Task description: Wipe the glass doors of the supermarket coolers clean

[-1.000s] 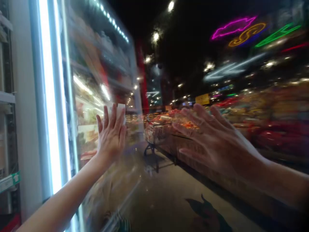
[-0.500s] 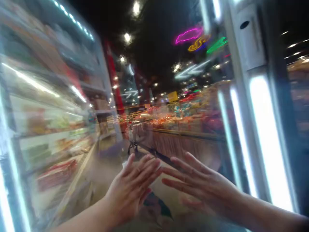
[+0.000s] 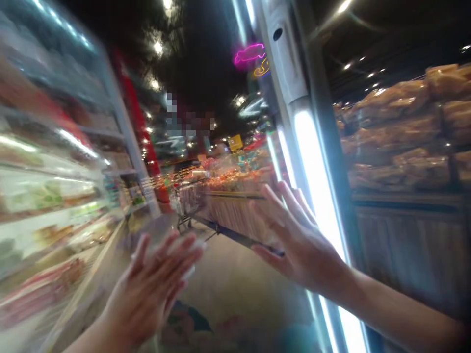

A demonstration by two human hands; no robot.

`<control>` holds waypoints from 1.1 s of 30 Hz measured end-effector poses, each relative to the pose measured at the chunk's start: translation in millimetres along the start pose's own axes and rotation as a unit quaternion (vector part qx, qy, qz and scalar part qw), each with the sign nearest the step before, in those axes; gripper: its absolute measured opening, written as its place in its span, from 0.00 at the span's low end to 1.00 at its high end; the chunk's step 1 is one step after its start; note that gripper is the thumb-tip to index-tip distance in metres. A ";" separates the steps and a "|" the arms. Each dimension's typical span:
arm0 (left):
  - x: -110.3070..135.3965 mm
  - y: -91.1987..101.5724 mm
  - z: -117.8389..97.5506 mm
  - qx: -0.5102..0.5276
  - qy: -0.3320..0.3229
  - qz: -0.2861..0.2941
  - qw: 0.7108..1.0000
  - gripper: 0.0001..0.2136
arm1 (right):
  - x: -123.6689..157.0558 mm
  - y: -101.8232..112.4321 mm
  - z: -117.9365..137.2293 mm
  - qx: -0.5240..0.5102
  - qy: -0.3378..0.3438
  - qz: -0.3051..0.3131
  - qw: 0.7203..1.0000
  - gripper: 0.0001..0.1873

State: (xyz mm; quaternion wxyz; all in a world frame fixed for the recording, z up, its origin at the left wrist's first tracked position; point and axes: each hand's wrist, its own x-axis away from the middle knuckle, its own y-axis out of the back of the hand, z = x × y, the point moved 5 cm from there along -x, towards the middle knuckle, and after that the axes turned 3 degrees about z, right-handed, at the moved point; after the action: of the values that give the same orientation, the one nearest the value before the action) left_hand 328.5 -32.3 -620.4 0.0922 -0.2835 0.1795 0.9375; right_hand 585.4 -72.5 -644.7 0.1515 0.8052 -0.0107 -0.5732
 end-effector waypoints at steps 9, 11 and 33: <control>85.0 -3.7 -0.2 0.021 -0.024 0.066 0.997 0.32 | 5.2 -21.5 44.9 0.011 -0.029 0.001 1.000 0.45; 102.1 1.2 17.6 0.017 0.091 0.040 0.995 0.33 | 5.1 -31.7 64.7 -0.002 0.035 0.017 0.999 0.42; 222.7 60.3 233.3 -0.076 0.392 -0.036 0.916 0.30 | -169.3 -72.1 201.7 -0.054 0.281 -0.035 0.958 0.33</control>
State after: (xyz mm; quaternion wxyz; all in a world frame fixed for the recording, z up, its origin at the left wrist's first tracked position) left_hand 12.5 18.9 -548.2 0.0266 -0.6406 0.1187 0.7582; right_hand 329.2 -18.2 -567.3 0.1711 0.9243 0.0917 -0.3286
